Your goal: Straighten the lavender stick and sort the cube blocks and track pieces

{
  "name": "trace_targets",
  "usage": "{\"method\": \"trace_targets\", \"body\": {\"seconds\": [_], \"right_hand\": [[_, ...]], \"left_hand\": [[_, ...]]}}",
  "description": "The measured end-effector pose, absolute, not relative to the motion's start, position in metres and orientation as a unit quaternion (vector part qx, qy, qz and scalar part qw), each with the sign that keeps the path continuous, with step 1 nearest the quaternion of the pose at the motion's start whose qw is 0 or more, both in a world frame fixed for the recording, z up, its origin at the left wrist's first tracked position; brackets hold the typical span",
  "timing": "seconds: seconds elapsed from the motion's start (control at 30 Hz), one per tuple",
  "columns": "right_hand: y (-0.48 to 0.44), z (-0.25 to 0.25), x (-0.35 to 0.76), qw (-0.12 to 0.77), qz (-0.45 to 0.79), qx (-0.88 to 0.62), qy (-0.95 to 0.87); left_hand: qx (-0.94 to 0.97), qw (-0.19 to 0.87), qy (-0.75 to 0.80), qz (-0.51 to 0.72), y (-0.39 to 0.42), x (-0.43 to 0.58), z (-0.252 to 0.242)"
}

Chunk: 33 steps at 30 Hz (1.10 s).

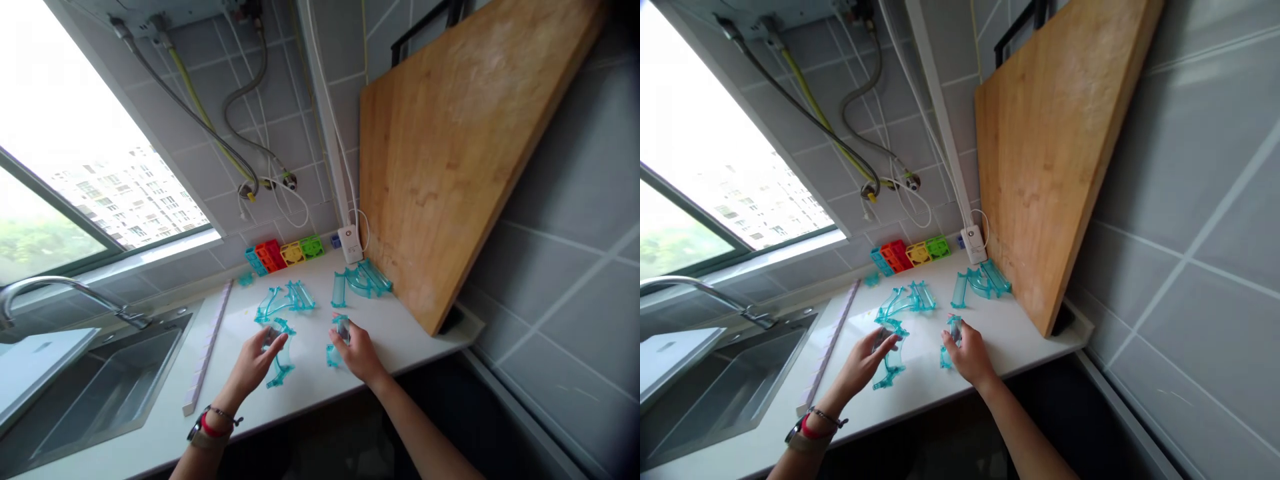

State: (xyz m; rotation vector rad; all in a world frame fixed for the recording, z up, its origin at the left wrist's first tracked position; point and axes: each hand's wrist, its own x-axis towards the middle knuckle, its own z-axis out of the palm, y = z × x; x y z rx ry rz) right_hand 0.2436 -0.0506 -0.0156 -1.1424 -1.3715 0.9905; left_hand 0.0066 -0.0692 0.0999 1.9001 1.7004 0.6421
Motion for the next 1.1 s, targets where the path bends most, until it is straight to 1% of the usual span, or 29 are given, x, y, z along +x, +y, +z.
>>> {"method": "trace_targets", "body": {"seconds": [0.1,0.2,0.3,0.37,0.5,0.63,0.83,1.1], "right_hand": [[-0.051,-0.013,0.245,0.533,0.405,-0.481,-0.567],[-0.050,-0.013,0.247,0.556,0.413,-0.486,-0.533],[-0.045,-0.016,0.247,0.601,0.435,-0.495,-0.453],[-0.040,-0.019,0.248,0.632,0.464,-0.482,-0.392],[-0.031,-0.022,0.254,0.687,0.520,-0.438,-0.258],[-0.026,-0.021,0.263,0.693,0.575,-0.407,-0.155],[-0.027,-0.013,0.265,0.679,0.601,-0.401,-0.131],[-0.030,-0.011,0.266,0.673,0.628,-0.372,-0.114]], "left_hand": [[0.691,0.288,0.614,0.249,-0.058,0.027,0.113],[0.659,0.385,0.581,0.282,-0.038,0.052,0.122],[0.608,0.477,0.552,0.314,-0.008,0.081,0.120],[0.598,0.493,0.548,0.315,0.015,0.100,0.112],[0.672,0.394,0.567,0.268,0.056,0.131,0.085],[0.721,0.334,0.566,0.220,0.076,0.144,0.063],[0.760,0.243,0.586,0.145,0.081,0.132,0.056],[0.748,0.139,0.648,0.047,0.093,0.115,0.053]]}}
